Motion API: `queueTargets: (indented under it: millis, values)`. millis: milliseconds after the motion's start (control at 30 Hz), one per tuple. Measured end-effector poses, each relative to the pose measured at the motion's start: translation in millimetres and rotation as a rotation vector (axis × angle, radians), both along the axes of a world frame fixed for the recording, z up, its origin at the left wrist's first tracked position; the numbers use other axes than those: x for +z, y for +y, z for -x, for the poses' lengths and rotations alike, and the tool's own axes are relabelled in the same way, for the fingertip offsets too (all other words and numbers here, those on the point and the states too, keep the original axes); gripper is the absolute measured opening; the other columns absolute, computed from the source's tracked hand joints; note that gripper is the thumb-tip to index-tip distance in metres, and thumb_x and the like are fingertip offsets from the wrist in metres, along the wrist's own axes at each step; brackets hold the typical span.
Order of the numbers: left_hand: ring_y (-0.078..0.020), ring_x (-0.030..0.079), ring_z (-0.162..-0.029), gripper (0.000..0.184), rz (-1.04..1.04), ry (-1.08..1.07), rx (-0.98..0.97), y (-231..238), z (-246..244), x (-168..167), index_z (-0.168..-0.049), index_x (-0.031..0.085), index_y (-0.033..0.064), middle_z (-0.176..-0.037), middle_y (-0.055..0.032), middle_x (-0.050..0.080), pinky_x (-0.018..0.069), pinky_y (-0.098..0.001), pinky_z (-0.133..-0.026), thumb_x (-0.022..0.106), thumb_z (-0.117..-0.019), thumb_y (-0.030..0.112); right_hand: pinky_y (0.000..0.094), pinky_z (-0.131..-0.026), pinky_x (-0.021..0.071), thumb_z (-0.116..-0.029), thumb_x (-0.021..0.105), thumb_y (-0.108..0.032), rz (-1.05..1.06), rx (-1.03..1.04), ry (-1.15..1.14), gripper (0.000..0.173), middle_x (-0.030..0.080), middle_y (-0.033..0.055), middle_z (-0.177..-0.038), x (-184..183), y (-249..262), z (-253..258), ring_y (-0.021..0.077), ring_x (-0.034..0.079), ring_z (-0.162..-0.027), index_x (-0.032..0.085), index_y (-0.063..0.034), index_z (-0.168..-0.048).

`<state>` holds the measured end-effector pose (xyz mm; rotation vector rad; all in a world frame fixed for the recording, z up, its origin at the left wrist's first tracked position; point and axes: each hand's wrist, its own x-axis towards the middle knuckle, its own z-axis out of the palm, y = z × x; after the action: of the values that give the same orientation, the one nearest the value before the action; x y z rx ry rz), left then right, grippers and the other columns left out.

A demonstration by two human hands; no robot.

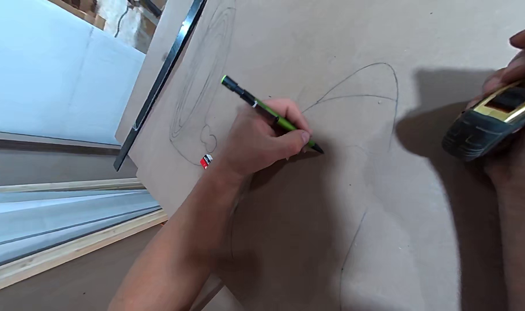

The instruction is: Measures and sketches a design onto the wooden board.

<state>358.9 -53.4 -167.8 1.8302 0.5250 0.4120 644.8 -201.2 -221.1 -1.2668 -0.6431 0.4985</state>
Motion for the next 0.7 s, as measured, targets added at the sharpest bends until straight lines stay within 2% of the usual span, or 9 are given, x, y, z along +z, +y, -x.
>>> queueTargets:
  millis: [67, 233, 700]
  values:
    - [-0.0106, 0.066, -0.060, 0.003, 0.030, -0.021, -0.048, 4, -18, -1, -0.093, 0.068, 0.0010, -0.077, -0.0048, 0.071, 0.0570, -0.0240, -0.051, 0.068, -0.0900, 0.001, 0.0295, -0.064, 0.0595, -0.1060, 0.060, -0.027, -0.001, -0.007, -0.017, 0.022, 0.071, 0.0002, -0.085, 1, 1, 1, 0.0133, 0.068, -0.072, 0.066, -0.0094, -0.095]
    - [-0.0102, 0.064, -0.058, 0.001, 0.047, -0.016, -0.118, 7, -45, 0, -0.090, 0.068, 0.0012, -0.074, -0.0043, 0.069, 0.0554, -0.0234, -0.049, 0.067, -0.0895, 0.000, 0.0287, -0.060, 0.0593, -0.1055, 0.061, -0.027, -0.003, -0.040, -0.029, 0.022, 0.070, -0.0015, -0.079, 9, 4, 7, 0.0123, 0.068, -0.067, 0.067, -0.0103, -0.092]
    - [-0.0106, 0.067, -0.060, 0.001, 0.013, -0.002, -0.172, 9, -52, 2, -0.090, 0.068, 0.0019, -0.074, -0.0040, 0.070, 0.0570, -0.0241, -0.049, 0.069, -0.0895, 0.002, 0.0295, -0.063, 0.0594, -0.1053, 0.061, -0.025, 0.001, -0.019, -0.020, 0.021, 0.071, 0.0011, -0.084, 4, 1, 3, 0.0143, 0.069, -0.071, 0.067, -0.0091, -0.093]
